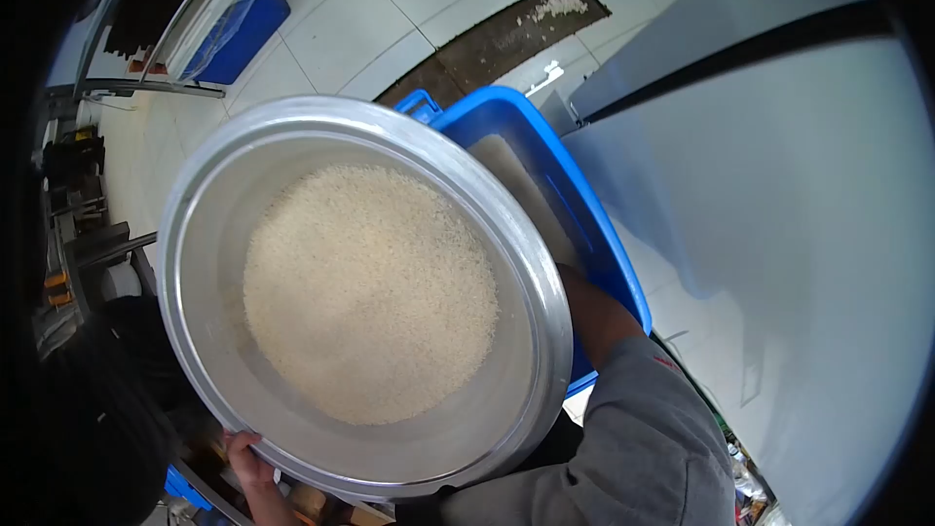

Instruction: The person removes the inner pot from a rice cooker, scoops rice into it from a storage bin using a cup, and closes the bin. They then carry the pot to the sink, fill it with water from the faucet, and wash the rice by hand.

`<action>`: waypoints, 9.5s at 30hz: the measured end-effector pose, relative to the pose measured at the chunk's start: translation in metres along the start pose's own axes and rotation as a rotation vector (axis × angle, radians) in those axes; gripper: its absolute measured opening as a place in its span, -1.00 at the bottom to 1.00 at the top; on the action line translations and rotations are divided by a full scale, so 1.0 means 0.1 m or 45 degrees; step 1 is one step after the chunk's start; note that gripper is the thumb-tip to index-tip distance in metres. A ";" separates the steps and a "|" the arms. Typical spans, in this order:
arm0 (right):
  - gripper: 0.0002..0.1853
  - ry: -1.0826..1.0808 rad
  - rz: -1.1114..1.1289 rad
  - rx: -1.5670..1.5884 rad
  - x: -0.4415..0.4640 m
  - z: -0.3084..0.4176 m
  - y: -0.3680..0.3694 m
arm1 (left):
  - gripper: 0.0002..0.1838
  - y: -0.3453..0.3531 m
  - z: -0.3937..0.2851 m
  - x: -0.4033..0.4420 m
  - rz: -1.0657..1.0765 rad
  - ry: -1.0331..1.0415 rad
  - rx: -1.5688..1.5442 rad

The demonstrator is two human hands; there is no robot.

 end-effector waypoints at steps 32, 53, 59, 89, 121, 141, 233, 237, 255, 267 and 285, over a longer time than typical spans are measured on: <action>-0.16 -0.271 -0.460 1.678 -3.74 0.87 -0.81 | -0.15 -0.01 0.15 0.02 0.216 -0.019 -0.191; -0.35 -0.828 -1.686 0.852 -4.08 2.23 -0.67 | -0.15 0.14 0.07 -0.15 0.160 -0.024 -0.221; -0.58 0.061 -1.040 2.380 -3.78 1.33 0.17 | -0.15 0.11 0.13 -0.13 0.143 -0.066 -0.224; -0.37 0.608 -0.871 1.395 0.09 -0.67 0.16 | -0.20 0.56 -0.60 1.15 0.296 -0.024 0.163; -0.25 0.117 0.101 0.892 -1.10 -0.02 -0.08 | -0.21 0.55 -0.55 1.05 0.406 -0.036 0.096; -0.15 -0.400 -1.049 2.423 -2.90 0.57 0.57 | -0.23 0.42 -0.49 1.01 0.532 0.006 0.055; -0.20 -0.312 -1.340 2.394 -4.12 1.08 0.44 | -0.23 0.37 -0.24 0.92 0.467 -0.087 0.007; -0.24 -0.475 -1.754 2.029 -4.53 1.81 0.39 | -0.28 0.47 -0.34 0.73 0.552 -0.038 -0.045; -0.40 -0.680 -2.821 0.158 -5.56 3.29 0.47 | -0.17 0.49 -0.09 0.55 0.552 -0.016 -0.163; -0.36 -0.007 -1.711 0.917 -3.42 1.75 -0.09 | -0.24 0.47 -0.25 0.45 0.466 0.034 -0.154; -0.67 -0.268 -1.279 0.683 -1.88 3.46 -0.53 | -0.26 -0.96 -0.11 0.92 0.291 0.171 -0.342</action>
Point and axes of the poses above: each hand's wrist, its own x-axis towards the middle knuckle, its own y-axis out of the palm, z = x × y, the point moved 4 cm from there along x, towards the middle knuckle, and after that the axes turned 3 degrees about y, right-handed, at the moved point
